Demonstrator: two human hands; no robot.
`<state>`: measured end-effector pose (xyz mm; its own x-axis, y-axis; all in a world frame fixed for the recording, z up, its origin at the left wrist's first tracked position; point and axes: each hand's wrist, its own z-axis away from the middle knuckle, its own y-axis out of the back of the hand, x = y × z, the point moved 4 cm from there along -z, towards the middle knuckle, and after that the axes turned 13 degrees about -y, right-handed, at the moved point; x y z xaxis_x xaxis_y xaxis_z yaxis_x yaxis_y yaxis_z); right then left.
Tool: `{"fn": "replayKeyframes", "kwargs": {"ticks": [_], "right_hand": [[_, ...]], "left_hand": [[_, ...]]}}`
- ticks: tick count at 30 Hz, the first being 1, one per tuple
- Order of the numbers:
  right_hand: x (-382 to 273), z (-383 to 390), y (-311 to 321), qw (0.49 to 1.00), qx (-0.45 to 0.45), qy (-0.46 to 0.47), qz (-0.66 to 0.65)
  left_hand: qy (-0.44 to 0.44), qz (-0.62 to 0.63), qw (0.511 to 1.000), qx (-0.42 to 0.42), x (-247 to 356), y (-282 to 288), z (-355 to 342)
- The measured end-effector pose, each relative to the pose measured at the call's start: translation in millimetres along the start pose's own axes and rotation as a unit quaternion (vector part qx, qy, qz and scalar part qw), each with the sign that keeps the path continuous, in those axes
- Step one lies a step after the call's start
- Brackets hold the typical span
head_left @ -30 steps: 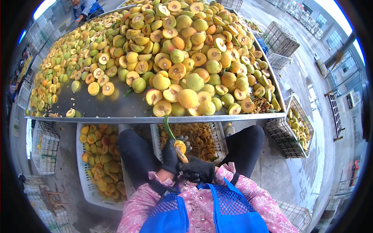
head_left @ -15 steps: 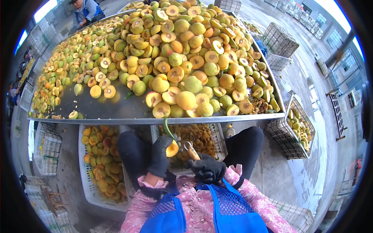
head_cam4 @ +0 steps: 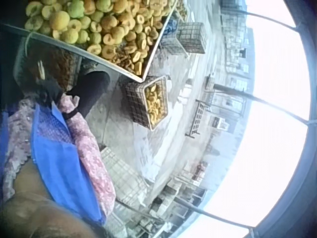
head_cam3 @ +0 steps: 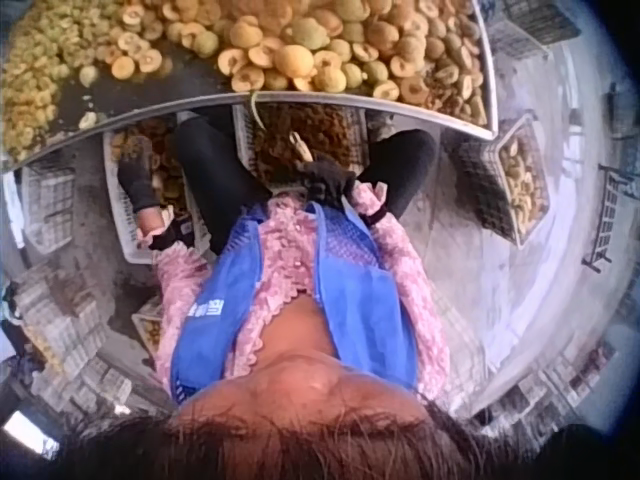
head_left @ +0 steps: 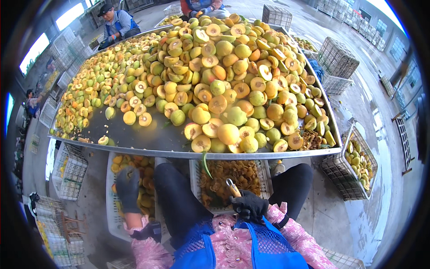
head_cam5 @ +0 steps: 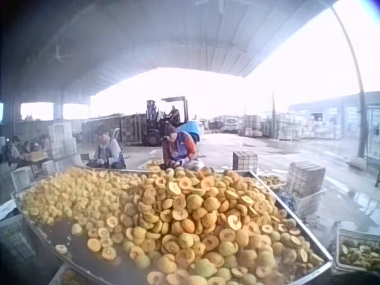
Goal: The person picks up peaches from a table, removes the pits using a handheld tool, and drops the fruit and pits into separate crates below.
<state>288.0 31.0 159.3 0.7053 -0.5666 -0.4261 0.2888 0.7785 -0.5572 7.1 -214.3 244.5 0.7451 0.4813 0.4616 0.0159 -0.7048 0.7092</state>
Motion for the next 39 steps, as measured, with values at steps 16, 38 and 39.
{"fn": "replayKeyframes", "kwargs": {"ticks": [16, 38, 39], "right_hand": [[-21.1, 24.3, 4.1, 0.993, 0.091, 0.069, 0.020], [-62.2, 13.6, -14.3, 0.934, 0.179, 0.300, -0.074], [-62.3, 13.9, -15.9, 0.932, 0.191, 0.299, -0.075]], "left_hand": [[0.206, 0.339, 0.913, -0.091, 35.1, -172.2, -95.3], [0.223, 0.603, 0.749, -0.160, 190.5, -157.2, 6.9], [0.227, 0.601, 0.750, -0.158, 188.9, -157.6, 7.5]]}}
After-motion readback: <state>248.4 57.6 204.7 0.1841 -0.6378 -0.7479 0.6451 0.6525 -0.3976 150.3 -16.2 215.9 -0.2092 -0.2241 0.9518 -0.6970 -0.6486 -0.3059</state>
